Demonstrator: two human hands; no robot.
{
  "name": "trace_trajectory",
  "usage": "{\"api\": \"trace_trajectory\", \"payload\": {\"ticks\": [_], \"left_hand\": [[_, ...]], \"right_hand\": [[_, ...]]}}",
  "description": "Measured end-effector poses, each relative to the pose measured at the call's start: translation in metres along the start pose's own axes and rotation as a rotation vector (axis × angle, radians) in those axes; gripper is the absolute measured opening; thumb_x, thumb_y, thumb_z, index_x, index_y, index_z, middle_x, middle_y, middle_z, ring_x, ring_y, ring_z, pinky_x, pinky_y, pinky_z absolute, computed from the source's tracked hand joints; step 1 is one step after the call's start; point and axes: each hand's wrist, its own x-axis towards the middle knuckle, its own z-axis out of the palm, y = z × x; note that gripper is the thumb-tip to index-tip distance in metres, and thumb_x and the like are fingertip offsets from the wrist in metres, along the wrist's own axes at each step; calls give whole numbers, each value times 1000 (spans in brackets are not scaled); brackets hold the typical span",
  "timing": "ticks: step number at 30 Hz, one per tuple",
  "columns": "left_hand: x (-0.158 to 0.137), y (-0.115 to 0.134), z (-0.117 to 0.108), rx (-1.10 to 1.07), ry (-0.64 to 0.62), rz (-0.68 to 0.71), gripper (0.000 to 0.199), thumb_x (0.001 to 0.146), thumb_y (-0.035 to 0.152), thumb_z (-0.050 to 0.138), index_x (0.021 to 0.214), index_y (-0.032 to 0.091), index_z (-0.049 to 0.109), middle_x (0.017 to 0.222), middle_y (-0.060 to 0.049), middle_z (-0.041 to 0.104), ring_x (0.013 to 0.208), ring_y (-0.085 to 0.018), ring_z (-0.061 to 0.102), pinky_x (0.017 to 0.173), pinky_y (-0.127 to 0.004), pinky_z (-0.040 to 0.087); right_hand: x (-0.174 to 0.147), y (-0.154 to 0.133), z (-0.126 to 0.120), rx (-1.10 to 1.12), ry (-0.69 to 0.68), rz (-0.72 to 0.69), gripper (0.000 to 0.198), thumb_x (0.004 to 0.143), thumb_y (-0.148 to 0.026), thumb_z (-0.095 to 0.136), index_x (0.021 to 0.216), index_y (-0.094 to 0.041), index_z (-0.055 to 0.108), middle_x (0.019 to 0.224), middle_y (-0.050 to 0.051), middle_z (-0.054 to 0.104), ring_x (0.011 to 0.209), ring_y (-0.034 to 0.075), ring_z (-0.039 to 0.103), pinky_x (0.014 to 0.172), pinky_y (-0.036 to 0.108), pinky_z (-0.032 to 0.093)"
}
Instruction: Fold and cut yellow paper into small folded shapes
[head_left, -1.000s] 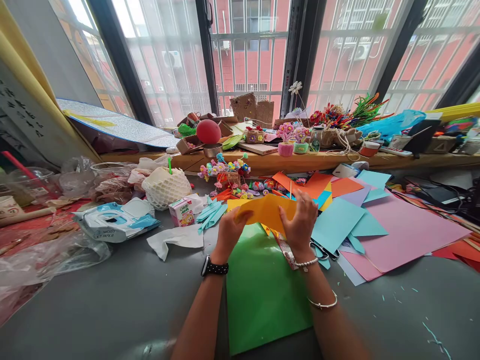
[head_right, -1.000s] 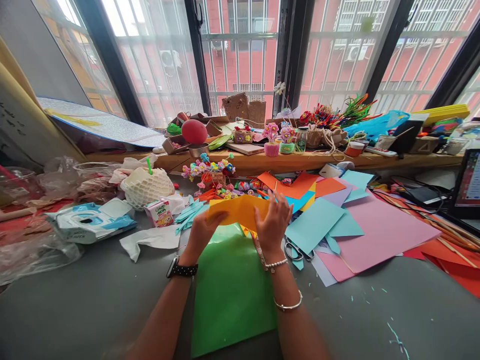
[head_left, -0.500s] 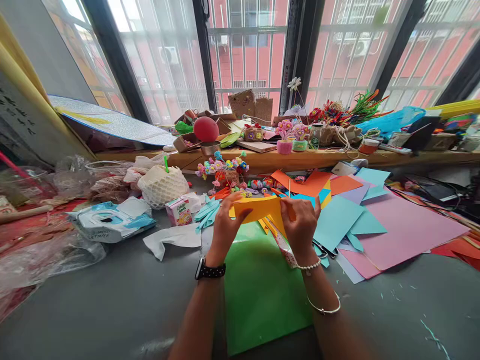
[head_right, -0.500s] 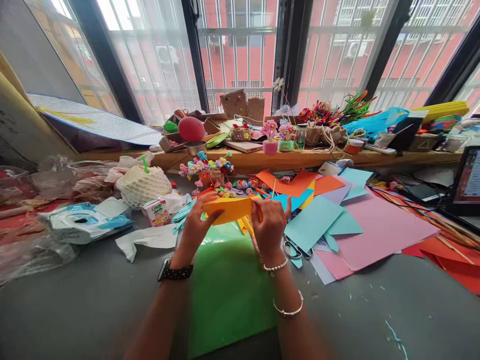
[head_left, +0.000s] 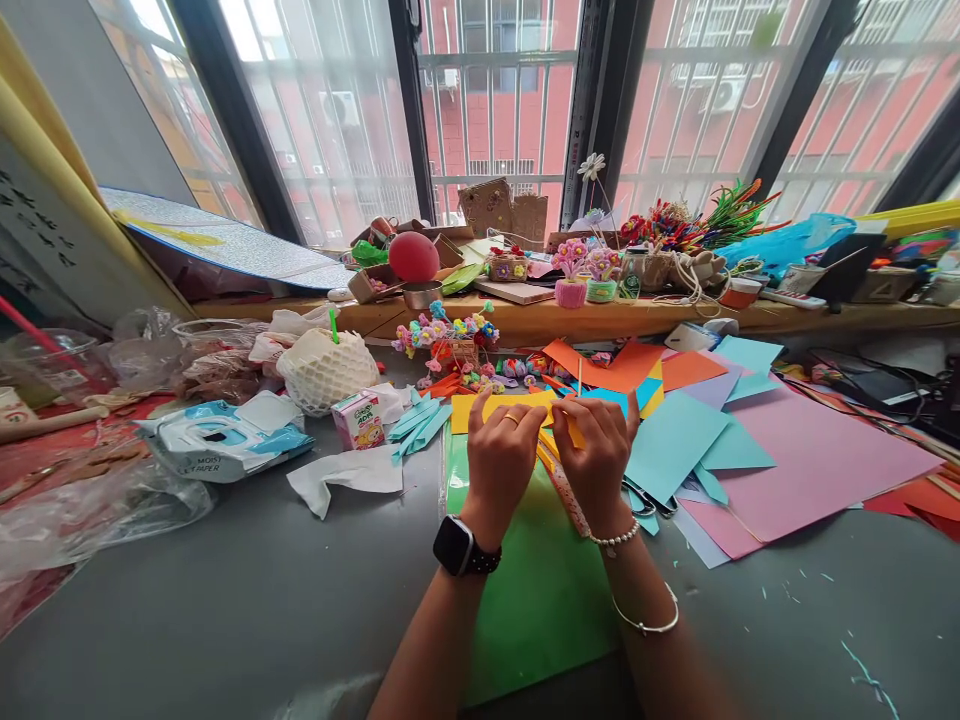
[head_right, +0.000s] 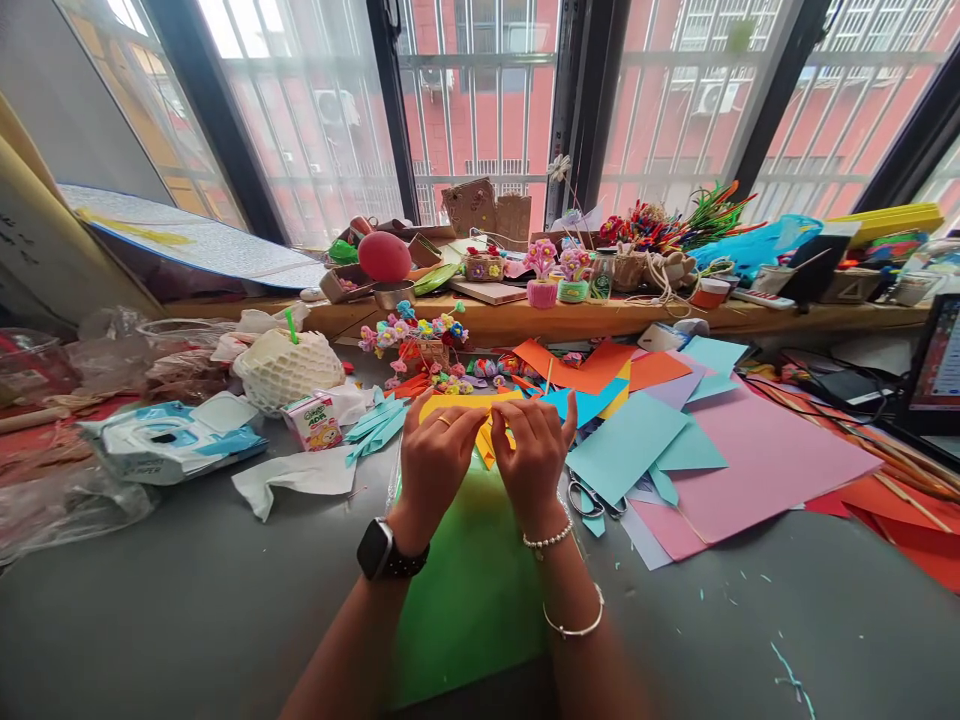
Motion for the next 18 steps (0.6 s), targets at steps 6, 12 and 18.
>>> {"api": "trace_trajectory", "payload": {"ticks": [6, 12, 18], "left_hand": [[2, 3, -2, -11, 24, -23, 11, 78, 22, 47, 78, 20, 58, 67, 2, 64, 63, -12, 57, 90, -35, 32], [2, 7, 0, -35, 91, -29, 11, 77, 20, 49, 80, 20, 59, 66, 2, 64, 62, -11, 57, 87, -32, 34], [0, 9, 2, -50, 137, -26, 10, 76, 19, 51, 79, 20, 60, 68, 3, 66, 63, -12, 58, 86, -32, 35]], "right_hand": [[2, -3, -4, 20, -6, -4, 8, 77, -23, 51, 74, -21, 58, 71, -4, 62, 71, 12, 53, 97, 47, 20], [5, -4, -6, 48, -6, -1, 9, 77, -22, 51, 74, -21, 59, 70, -3, 62, 71, 13, 54, 96, 47, 23], [6, -5, -8, 65, -3, -8, 9, 76, -22, 51, 73, -22, 60, 69, -3, 62, 69, 13, 54, 95, 47, 24]]}}
